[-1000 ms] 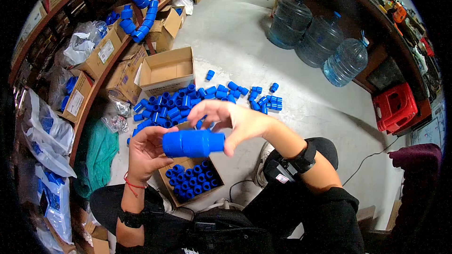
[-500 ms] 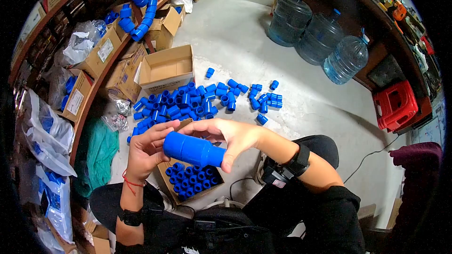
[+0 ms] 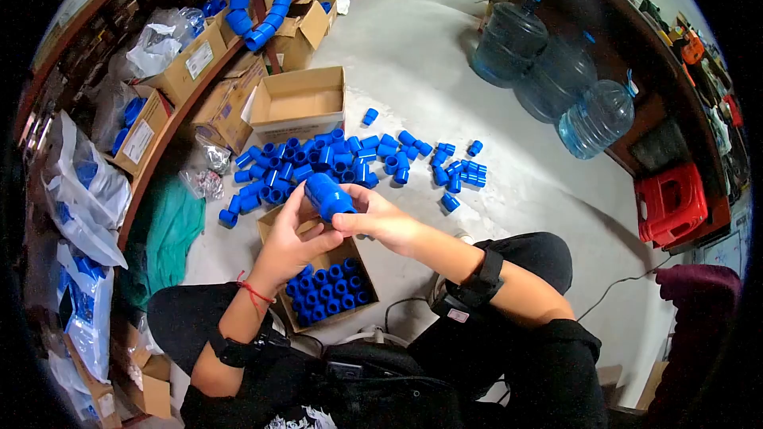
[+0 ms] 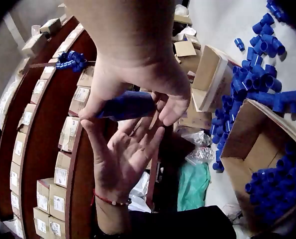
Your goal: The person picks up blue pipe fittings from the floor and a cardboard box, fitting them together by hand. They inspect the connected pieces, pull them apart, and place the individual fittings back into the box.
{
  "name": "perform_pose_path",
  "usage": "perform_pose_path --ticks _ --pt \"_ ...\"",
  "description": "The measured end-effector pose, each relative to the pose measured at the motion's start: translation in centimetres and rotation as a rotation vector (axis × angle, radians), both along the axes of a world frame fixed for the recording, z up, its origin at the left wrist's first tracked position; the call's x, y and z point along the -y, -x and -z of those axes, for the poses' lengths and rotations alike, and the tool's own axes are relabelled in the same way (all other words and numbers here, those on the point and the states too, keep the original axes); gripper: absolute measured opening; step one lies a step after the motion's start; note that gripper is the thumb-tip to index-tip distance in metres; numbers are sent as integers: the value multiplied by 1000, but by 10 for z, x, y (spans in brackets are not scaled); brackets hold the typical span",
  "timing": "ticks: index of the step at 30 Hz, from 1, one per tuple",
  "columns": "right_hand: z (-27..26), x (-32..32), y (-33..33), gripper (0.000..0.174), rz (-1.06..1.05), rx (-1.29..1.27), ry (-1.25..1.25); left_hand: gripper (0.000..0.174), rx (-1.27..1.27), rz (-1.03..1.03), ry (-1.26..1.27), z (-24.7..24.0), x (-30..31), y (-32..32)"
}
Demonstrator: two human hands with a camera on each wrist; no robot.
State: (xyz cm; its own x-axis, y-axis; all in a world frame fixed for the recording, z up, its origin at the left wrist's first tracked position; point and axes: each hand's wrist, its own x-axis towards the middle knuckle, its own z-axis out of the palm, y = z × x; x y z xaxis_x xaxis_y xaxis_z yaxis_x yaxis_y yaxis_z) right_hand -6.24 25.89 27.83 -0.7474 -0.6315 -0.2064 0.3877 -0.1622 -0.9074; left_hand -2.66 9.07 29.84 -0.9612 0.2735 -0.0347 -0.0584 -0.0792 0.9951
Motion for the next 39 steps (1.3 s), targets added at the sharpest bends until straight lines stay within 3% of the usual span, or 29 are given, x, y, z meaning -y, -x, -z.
perform_pose_path --ticks 3,10,16,22,26,27,30,33,35,39 --pt "0 4 -2 90 -26 23 44 82 -22 -18 -66 4 -2 -1" --pt "11 6 -1 95 -108 60 151 70 -42 -67 -86 -3 0 -2" --pt "11 8 -3 88 -86 11 85 61 -89 -56 -148 12 3 3" --pt "-1 10 -1 70 -21 -8 1 60 -68 -70 -161 12 7 7" --pt "-4 11 9 67 -16 -151 32 58 -34 -41 -211 6 13 12" --pt "-7 12 10 78 -25 -181 34 57 -24 -30 -218 5 15 13" --pt "-16 13 11 71 -77 -199 -4 53 -16 49 -211 7 21 16" --pt "3 21 27 60 -67 -178 15 47 88 79 -205 21 31 27" --pt "21 31 37 53 -41 -25 -9 41 227 116 -136 33 45 38" --pt "86 53 51 48 -16 209 -116 31 404 153 -119 98 79 56"
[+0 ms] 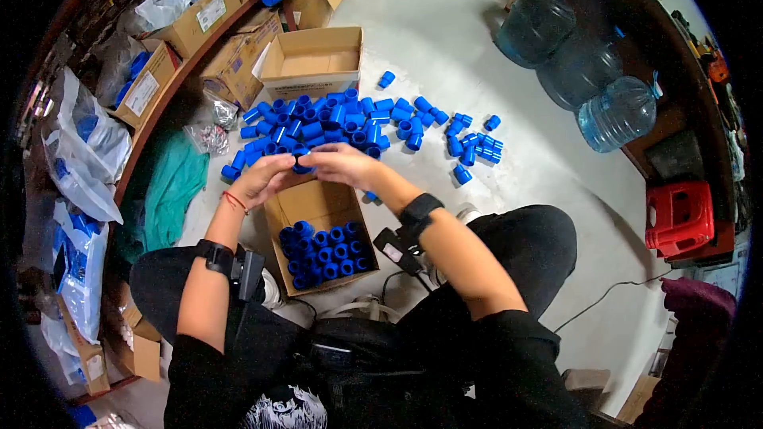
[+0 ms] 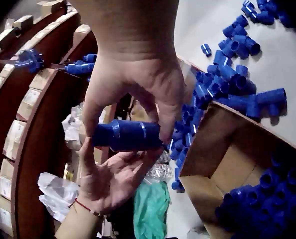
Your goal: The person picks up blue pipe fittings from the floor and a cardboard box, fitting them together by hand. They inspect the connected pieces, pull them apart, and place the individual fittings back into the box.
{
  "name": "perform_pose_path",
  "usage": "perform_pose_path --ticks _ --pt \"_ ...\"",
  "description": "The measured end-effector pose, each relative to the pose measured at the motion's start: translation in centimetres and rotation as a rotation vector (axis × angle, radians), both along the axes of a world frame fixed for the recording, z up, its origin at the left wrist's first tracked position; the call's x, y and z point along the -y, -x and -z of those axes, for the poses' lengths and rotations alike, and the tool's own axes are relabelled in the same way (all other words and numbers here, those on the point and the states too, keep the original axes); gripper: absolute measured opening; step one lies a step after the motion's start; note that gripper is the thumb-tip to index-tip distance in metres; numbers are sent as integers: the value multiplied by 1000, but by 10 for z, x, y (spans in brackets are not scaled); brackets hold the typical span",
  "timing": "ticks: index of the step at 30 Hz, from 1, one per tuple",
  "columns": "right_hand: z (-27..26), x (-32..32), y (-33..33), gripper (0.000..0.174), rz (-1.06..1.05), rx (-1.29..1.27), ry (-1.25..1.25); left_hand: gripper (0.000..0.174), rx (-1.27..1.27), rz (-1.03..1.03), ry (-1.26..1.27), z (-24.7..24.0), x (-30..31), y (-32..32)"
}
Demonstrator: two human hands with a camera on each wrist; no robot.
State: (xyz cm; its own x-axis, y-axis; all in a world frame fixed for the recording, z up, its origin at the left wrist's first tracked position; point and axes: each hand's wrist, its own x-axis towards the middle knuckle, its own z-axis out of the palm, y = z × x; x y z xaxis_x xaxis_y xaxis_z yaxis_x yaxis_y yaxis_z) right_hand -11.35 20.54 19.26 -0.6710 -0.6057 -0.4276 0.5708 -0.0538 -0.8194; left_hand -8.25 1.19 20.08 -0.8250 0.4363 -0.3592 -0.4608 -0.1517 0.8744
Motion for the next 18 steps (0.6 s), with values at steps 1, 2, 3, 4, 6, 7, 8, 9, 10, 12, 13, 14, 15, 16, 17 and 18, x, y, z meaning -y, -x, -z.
perform_pose_path --ticks 1,2,3,4,6,7,8,9,10,12,13,14,15,16,17,18 --pt "13 5 2 45 -54 13 1 32 62 11 14 17 7 2" --pt "27 10 2 42 -107 28 3 32 126 23 29 33 12 2" --pt "51 16 4 38 -91 65 -68 33 136 -10 62 48 15 2" --pt "49 18 0 33 -132 89 -82 34 159 2 76 57 17 1" --pt "77 23 0 30 -184 108 -137 31 246 7 148 75 21 2" --pt "103 25 0 29 -190 176 -89 32 249 43 149 89 22 3" --pt "135 26 -1 29 -175 180 59 34 268 138 174 114 28 10" --pt "140 29 -10 25 -59 214 46 37 263 127 306 114 22 8" --pt "146 32 -18 23 57 246 34 41 255 116 438 114 13 2" --pt "159 22 -17 24 -131 286 -92 49 300 269 454 139 15 3" --pt "165 21 -18 23 -116 283 -80 52 355 289 488 144 15 3" --pt "172 25 -19 24 -94 290 -104 55 412 306 520 151 14 4" --pt "175 26 -18 24 -134 281 -156 54 430 346 570 139 10 5" --pt "178 26 -17 24 -174 276 -210 54 404 339 571 141 9 6" --pt "181 28 -14 27 -221 211 -284 55 380 333 569 143 8 6" --pt "188 30 -13 30 -270 148 -357 56 358 327 566 145 7 5"
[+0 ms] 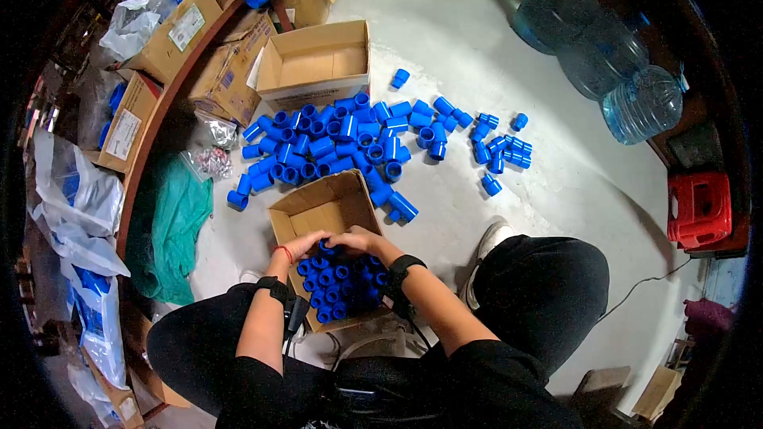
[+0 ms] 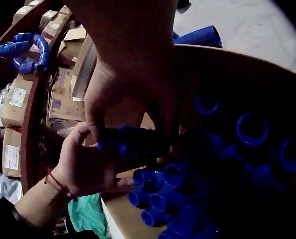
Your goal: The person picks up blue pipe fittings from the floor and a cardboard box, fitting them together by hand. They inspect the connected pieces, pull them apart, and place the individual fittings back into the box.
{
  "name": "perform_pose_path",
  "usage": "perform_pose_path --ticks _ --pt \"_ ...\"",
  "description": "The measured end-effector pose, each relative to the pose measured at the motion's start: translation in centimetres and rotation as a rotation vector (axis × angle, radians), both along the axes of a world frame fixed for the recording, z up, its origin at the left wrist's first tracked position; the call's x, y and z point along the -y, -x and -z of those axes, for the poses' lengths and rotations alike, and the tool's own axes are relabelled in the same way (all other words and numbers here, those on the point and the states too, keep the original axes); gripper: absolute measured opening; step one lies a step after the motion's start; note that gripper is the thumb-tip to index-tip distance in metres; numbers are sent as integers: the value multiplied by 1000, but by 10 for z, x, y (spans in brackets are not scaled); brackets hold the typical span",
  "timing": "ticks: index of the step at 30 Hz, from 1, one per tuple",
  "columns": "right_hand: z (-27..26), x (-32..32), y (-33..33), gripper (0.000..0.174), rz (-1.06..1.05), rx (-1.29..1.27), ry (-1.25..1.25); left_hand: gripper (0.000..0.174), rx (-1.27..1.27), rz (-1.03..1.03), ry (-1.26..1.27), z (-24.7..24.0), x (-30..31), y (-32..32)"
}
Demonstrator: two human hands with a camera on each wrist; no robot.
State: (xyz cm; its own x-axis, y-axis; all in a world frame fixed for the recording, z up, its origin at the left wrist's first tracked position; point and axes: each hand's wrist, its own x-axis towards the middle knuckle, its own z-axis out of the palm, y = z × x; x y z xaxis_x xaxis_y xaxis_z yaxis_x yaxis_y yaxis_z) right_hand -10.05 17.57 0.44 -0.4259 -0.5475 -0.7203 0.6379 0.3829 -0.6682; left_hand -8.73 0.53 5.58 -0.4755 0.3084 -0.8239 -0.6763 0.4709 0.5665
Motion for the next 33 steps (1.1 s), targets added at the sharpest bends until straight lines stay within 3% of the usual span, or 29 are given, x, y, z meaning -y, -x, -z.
perform_pose_path --ticks 2,4,8,13,16,17,18,19,20,21,22,23,24,25,26,29,32,33 --pt "13 3 -1 37 -94 -164 -94 58 -66 70 -28 7 -1 0" --pt "18 7 -5 45 -152 -371 -159 57 -97 96 -89 51 6 -2" --pt "14 8 -7 52 -364 -468 -279 57 -137 250 33 86 9 -5" --pt "25 7 -8 48 -372 -520 -269 56 -141 332 94 85 7 -2" --pt "35 6 -12 45 -336 -649 -188 49 -378 234 75 81 2 -12" --pt "15 5 -11 42 -364 -648 -163 45 -411 153 101 75 -2 -15" --pt "23 3 -14 41 -307 -671 -65 45 -486 251 173 78 -2 -14" --pt "13 3 -12 43 -392 -634 -64 45 -488 211 188 80 -5 -18" --pt "22 3 -16 44 -335 -666 -35 47 -506 255 232 87 -6 -17" --pt "27 3 -15 44 -408 -650 -82 49 -438 295 207 64 -10 -15" --pt "8 3 -16 45 -410 -669 -101 52 -313 307 197 80 -9 -15" --pt "28 3 -18 47 -441 -727 -120 55 -261 246 142 157 -1 -19" --pt "33 2 -19 49 -392 -739 -57 56 -256 353 202 59 -11 -14" --pt "9 2 -19 51 -410 -679 -111 57 -297 332 164 135 -4 -17" --pt "21 2 -20 53 -440 -698 -180 58 -229 351 263 92 -9 -15" --pt "27 5 -25 54 -474 -798 -241 59 -247 322 298 29 -18 -17" --pt "25 6 -19 62 -710 -826 -325 61 -280 349 295 31 -23 -16" --pt "30 5 -15 61 -717 -863 -290 67 -307 377 287 59 -20 -16"
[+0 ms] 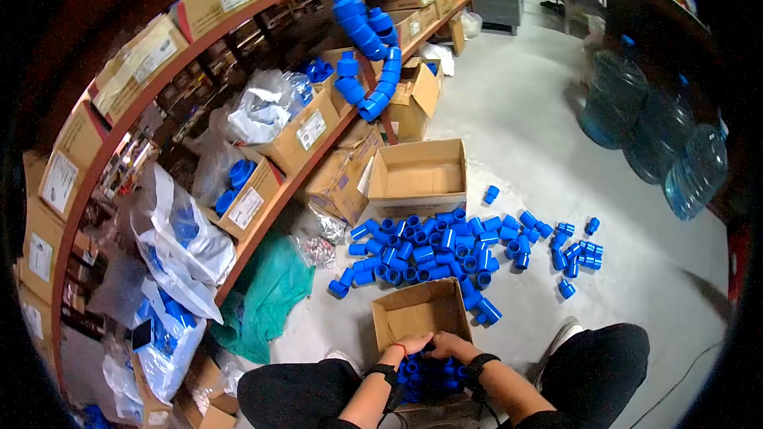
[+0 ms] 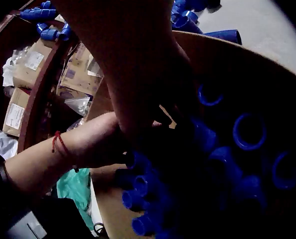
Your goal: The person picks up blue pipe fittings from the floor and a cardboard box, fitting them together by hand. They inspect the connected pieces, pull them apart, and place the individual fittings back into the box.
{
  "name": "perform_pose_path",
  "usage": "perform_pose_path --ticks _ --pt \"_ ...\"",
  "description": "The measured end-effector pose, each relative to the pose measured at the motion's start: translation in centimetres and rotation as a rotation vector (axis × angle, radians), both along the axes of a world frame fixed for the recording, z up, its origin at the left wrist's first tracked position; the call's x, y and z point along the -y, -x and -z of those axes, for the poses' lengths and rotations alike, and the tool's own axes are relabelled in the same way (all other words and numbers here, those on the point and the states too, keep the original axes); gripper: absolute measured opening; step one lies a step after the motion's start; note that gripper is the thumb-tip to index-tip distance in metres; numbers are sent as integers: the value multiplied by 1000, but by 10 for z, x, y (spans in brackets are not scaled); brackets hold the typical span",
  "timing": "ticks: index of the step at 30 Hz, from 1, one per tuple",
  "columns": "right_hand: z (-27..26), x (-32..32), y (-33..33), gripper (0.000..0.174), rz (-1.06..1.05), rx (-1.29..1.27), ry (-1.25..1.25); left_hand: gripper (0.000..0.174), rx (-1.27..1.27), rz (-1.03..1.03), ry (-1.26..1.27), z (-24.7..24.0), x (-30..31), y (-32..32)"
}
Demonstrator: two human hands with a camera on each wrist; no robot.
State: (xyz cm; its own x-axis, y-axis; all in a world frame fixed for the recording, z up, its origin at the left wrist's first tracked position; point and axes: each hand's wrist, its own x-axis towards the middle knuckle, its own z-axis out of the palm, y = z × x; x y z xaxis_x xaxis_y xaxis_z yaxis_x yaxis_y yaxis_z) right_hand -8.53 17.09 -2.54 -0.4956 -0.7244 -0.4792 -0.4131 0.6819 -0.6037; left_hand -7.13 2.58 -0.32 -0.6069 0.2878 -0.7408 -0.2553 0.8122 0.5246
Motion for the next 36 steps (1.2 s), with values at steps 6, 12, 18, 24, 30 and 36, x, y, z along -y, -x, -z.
perform_pose_path --ticks 6,12,18,24,30,36 --pt "-71 -18 70 44 -55 20 -27 51 -239 -192 -59 20 -3 10" --pt "-135 -79 136 34 213 -333 -125 38 -407 -367 -326 -34 -37 52" --pt "-60 -202 141 32 629 -284 -274 32 -241 -525 -554 -83 -95 91" --pt "13 -269 88 42 1071 -290 -304 30 -35 -605 -603 -85 -149 106" --pt "-19 -268 81 38 1336 -480 -153 35 73 -607 -489 -60 -176 111" --pt "-34 -275 88 49 1560 -507 -475 39 129 -583 -359 -44 -178 112"
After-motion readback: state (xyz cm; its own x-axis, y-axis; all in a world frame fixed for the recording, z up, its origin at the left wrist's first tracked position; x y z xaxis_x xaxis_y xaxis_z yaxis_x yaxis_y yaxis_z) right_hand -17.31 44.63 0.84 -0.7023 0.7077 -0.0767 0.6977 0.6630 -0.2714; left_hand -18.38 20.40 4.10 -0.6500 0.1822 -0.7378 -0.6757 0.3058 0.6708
